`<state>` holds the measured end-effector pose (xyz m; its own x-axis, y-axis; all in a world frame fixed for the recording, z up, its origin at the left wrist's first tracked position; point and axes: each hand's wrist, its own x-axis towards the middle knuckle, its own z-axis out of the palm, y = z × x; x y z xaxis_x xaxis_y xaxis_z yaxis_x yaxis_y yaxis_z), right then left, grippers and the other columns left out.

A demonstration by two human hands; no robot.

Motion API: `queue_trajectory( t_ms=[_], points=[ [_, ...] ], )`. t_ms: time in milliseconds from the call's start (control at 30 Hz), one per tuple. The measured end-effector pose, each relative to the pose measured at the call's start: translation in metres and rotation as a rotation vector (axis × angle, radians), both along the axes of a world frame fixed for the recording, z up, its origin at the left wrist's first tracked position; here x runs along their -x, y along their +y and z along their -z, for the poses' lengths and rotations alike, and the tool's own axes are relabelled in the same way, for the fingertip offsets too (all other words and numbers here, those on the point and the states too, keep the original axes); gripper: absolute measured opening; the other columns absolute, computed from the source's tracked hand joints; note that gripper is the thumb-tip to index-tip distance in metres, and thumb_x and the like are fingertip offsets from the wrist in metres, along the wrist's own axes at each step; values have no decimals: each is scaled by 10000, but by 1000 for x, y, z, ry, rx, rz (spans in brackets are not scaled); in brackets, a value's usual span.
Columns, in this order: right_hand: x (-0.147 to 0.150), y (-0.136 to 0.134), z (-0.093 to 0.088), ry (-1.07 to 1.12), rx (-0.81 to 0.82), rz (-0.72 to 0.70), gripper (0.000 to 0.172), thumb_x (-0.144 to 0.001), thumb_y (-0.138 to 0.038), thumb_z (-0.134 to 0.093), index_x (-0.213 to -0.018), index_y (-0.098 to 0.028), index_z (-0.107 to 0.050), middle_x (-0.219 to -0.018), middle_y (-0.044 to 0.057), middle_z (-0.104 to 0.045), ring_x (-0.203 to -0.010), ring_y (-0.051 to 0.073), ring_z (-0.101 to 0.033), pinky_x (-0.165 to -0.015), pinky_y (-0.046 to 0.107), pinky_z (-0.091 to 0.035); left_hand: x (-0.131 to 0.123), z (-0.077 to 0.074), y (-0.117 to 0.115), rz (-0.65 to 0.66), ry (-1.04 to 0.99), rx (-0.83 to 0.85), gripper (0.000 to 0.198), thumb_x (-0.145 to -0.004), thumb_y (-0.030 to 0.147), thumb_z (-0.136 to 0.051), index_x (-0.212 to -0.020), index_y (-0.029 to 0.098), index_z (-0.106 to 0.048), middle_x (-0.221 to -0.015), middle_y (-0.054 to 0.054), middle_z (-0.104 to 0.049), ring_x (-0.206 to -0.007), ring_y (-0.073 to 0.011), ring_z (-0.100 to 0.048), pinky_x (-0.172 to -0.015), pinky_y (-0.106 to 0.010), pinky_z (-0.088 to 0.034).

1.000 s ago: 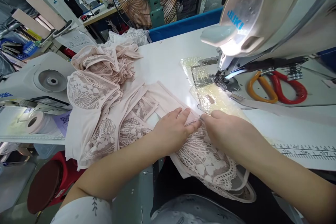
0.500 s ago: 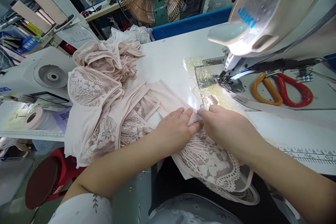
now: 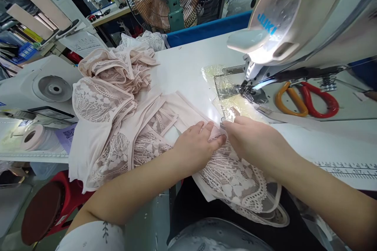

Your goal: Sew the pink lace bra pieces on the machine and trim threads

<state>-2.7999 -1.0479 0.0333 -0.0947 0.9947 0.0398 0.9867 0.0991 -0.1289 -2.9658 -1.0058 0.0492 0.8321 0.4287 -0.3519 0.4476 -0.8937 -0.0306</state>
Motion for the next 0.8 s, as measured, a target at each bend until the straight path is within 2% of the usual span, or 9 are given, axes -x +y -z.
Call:
queue_trajectory(
  t_ms=[133,233,333,433,500,633,800],
  points=[
    [2,4,1,10,52,7,190,-725,-83,-410,-675,-146,-582,-586,-23,-291,-440,95,-188,-427,242,-142,0,0,0,-13,-2,13,551,-944,146,-421,-1476,244,-319,-1547,-141,-279,-1405,-321,-308,-1080,-456,-375],
    [-8,-7,5,13,37,-44,200,-727,-69,-413,-657,-146,-584,-574,-22,-311,-421,90,-207,-420,244,-132,-1,0,0,-19,3,11,574,-921,132,-458,-1469,241,-328,-1549,-138,-275,-1398,-328,-317,-1072,-459,-384],
    [-20,-23,11,71,-115,-107,237,-802,-139,-412,-703,-135,-627,-564,-20,-330,-424,93,-274,-414,229,-145,-1,-1,0,-21,19,15,617,-898,127,-493,-1476,242,-310,-1557,-150,-250,-1396,-345,-315,-1068,-441,-386],
    [-25,-32,19,127,-297,-101,324,-883,-226,-370,-788,-117,-661,-567,-24,-327,-447,100,-309,-423,217,-161,0,1,0,-22,23,13,624,-900,149,-505,-1480,249,-298,-1560,-155,-239,-1397,-355,-307,-1062,-437,-390],
    [-23,-33,24,141,-334,-93,356,-899,-229,-342,-825,-111,-670,-573,-27,-326,-454,98,-297,-431,216,-157,1,2,0,-22,14,-4,606,-911,157,-496,-1478,252,-304,-1556,-156,-247,-1397,-355,-307,-1063,-446,-389],
    [-14,-26,28,141,-257,-77,339,-877,-182,-338,-817,-116,-665,-584,-28,-300,-472,101,-269,-451,229,-141,2,4,0,-8,16,-31,559,-941,171,-444,-1480,231,-310,-1549,-170,-258,-1395,-353,-312,-1080,-444,-372],
    [-7,-26,17,42,-95,-39,249,-788,-68,-384,-780,-122,-627,-589,-32,-284,-471,106,-203,-450,251,-111,0,1,1,-13,28,-37,553,-954,182,-416,-1490,243,-291,-1552,-170,-250,-1401,-352,-299,-1076,-444,-376]
  ],
)
